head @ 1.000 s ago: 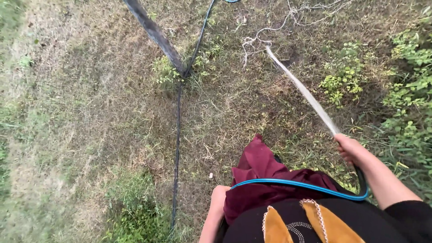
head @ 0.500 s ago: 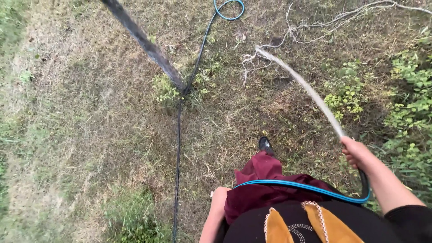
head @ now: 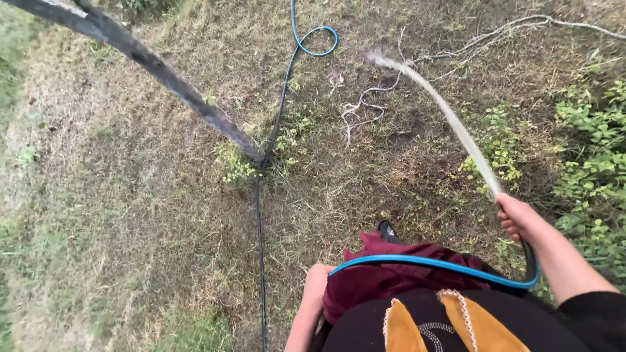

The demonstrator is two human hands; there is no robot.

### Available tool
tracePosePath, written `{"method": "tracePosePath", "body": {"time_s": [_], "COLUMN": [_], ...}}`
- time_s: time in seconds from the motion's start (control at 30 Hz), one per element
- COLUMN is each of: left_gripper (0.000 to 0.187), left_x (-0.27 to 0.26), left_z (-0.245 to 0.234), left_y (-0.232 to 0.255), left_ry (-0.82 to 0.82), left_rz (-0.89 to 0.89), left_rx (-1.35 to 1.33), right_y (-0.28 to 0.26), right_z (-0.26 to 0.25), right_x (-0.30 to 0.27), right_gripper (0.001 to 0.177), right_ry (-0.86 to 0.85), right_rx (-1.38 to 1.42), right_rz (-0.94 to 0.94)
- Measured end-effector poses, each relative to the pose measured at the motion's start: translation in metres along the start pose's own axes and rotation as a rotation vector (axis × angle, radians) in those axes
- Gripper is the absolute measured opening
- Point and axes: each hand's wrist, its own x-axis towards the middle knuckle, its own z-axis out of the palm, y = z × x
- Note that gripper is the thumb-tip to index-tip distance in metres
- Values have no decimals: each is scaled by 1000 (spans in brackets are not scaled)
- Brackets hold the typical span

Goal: The person waters plants in a grassy garden using a hose, spraying a stream of water at the base of small trees and shrubs. They walk between plants, directing the water at each one in turn.

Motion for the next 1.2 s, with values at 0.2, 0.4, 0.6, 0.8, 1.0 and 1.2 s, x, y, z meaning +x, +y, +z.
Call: {"method": "tracePosePath", "body": {"time_s": [0.2, 0.4, 0.6, 0.8, 1.0, 1.2], "left_gripper": [22, 34, 32, 33, 33, 27], "left_x": [22, 45, 97, 153, 211, 246], "left_z": [-14, -19, 0, 9, 18, 20], "left_y": [34, 63, 81, 126, 169, 231], "left_ry": [13, 4, 24, 36, -33, -119], "left_rz": [29, 60, 22, 44, 43, 114], "left_rx": [79, 63, -1, -45, -18, 64], "right_y": [-33, -81, -111, -156, -166, -162], "right_z": [11, -18, -55, -93, -134, -169], "right_x": [-4, 12, 46, 101, 141, 161], "right_gripper": [48, 50, 55, 47, 45, 42], "right_ry": [-11, 21, 101, -8, 58, 95], "right_rx": [-183, -18, 31, 108, 115, 241], "right_rz": [-7, -64, 23, 33, 123, 164]}}
